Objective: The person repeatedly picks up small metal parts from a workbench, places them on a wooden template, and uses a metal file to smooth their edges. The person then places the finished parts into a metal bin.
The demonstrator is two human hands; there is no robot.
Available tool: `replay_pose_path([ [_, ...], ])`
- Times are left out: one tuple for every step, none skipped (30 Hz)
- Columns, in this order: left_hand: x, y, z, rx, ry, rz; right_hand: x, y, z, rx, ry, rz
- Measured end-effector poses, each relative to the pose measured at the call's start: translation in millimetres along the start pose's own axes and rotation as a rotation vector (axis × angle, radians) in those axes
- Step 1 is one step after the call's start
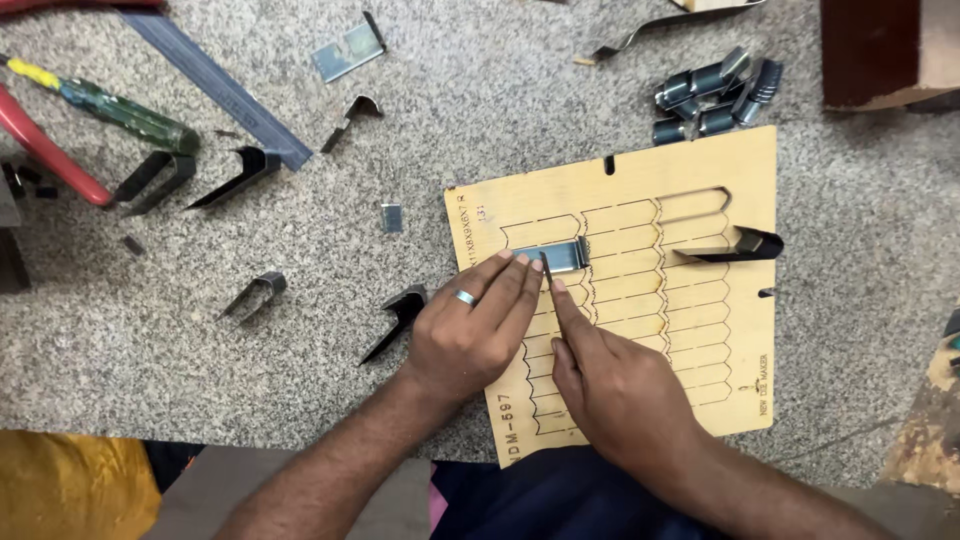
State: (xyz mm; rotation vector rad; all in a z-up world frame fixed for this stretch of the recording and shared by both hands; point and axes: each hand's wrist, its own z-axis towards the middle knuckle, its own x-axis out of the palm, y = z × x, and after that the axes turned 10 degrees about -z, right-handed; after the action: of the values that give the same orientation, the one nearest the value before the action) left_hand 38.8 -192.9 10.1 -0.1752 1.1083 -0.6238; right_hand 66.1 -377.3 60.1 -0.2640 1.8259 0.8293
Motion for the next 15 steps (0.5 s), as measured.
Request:
replay_pose_path([
  [-0.1, 0.1, -0.1, 0.005, -0.004, 0.003, -0.9, 0.5, 0.2, -0.005, -0.01, -0.009],
  [-0.3, 0.0, -0.6, 0.009, -0.006, 0.004, -1.5, 1.3, -0.1, -0.009, -0.018, -0.017],
  [-0.6, -0.1, -1.3, 0.014, -0.008, 0.006, -1.9, 2.2, -0.3, -0.007, -0.013, -0.023],
  [-0.5, 0.5, -1.7, 0.014, -0.009, 0.006, -2.2, 2.7, -0.3, -0.003, -0.011, -0.03],
  [-0.5, 1.0, -2.1, 0.015, -0.009, 0.006, -2.6, 3.1, -0.4, 0.001, -0.009, -0.037],
  [-0.5, 1.5, -2.1, 0.018, -0.012, 0.006, -3.5, 3.6, -0.9, 0.011, -0.008, -0.039],
  [-0.5, 1.4, -2.2, 0.02, -0.016, -0.006, -4.3, 4.2, -1.4, 0.021, -0.008, -0.042],
  [0.1, 2.2, -1.6, 0.021, -0.025, -0.013, -4.8, 4.0, -0.3, 0.026, -0.01, -0.046],
  [0.6, 3.4, -1.3, 0.021, -0.034, -0.02, -5.2, 3.6, 0.7, 0.021, -0.011, -0.049],
  [0.7, 3.0, -2.3, 0.02, -0.03, -0.024, -5.7, 4.0, 0.0, 0.021, -0.006, -0.05],
  [1.2, 2.4, -3.3, 0.019, -0.025, -0.028, -5.9, 4.3, -1.1, 0.021, -0.001, -0.052],
  [0.9, 2.1, -4.8, 0.016, -0.02, -0.028, -5.6, 4.4, -1.7, 0.019, 0.001, -0.053],
  [0.8, 0.9, -5.8, 0.005, -0.024, -0.029, -5.4, 4.3, -2.0, 0.017, 0.004, -0.053],
  [1.4, 2.2, -4.5, 0.004, -0.031, -0.03, -4.9, 3.8, -0.3, 0.018, -0.004, -0.056],
  [1.8, 4.1, -3.2, 0.003, -0.039, -0.031, -3.9, 2.9, 2.2, 0.006, -0.019, -0.055],
])
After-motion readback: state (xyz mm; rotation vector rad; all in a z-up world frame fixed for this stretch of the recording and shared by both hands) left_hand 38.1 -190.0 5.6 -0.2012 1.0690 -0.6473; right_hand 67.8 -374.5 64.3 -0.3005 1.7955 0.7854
